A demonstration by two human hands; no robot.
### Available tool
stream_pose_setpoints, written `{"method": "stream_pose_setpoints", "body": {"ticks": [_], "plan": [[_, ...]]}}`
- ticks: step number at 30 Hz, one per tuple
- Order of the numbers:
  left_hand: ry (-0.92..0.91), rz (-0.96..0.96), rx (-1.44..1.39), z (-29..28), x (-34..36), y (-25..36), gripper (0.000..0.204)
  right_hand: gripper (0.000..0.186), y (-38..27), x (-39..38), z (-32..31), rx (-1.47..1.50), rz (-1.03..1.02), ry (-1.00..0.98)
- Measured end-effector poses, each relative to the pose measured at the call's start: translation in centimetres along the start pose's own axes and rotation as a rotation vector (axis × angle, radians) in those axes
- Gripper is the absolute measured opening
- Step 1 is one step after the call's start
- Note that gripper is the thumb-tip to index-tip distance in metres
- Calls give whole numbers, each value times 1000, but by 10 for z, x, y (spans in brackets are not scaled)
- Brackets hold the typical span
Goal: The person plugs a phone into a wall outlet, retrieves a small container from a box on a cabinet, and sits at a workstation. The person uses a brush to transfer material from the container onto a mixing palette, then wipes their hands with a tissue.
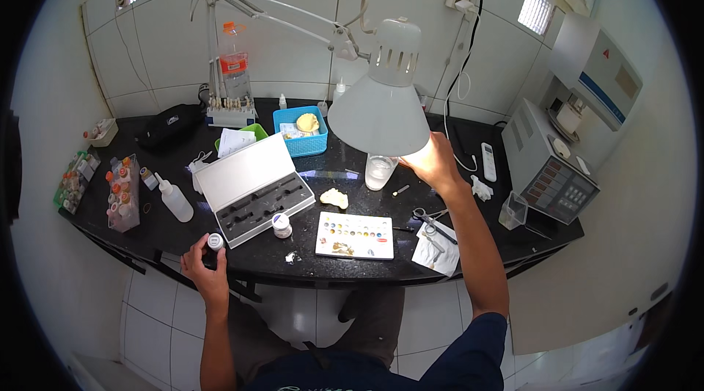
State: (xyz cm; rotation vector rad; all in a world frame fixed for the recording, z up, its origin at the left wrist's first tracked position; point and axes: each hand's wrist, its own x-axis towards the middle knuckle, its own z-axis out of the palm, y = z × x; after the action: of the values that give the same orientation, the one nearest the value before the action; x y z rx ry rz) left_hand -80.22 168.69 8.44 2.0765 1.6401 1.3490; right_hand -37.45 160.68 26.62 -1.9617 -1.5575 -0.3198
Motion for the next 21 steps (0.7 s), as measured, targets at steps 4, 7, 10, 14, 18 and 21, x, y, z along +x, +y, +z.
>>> {"method": "stream_pose_setpoints", "body": {"ticks": [4, 7, 10, 14, 18, 21], "plan": [[-17, -19, -20, -4, 1, 4, 46, 32, 26, 11, 22, 94, -148, 27], [-6, -25, -29, -4, 1, 7, 47, 43, 33, 16, 34, 310, -84, 27], [-4, -9, -34, -4, 1, 9, 48, 39, 32, 16, 33, 323, -81, -69], [21, -6, -65, -3, 0, 9, 51, 38, 40, 19, 41, 287, -128, -18], [45, -4, -96, -3, 1, 12, 55, 48, 47, 23, 46, 303, -77, -18], [53, 4, -115, -2, 1, 10, 55, 59, 48, 21, 43, 303, -24, -45]]}}
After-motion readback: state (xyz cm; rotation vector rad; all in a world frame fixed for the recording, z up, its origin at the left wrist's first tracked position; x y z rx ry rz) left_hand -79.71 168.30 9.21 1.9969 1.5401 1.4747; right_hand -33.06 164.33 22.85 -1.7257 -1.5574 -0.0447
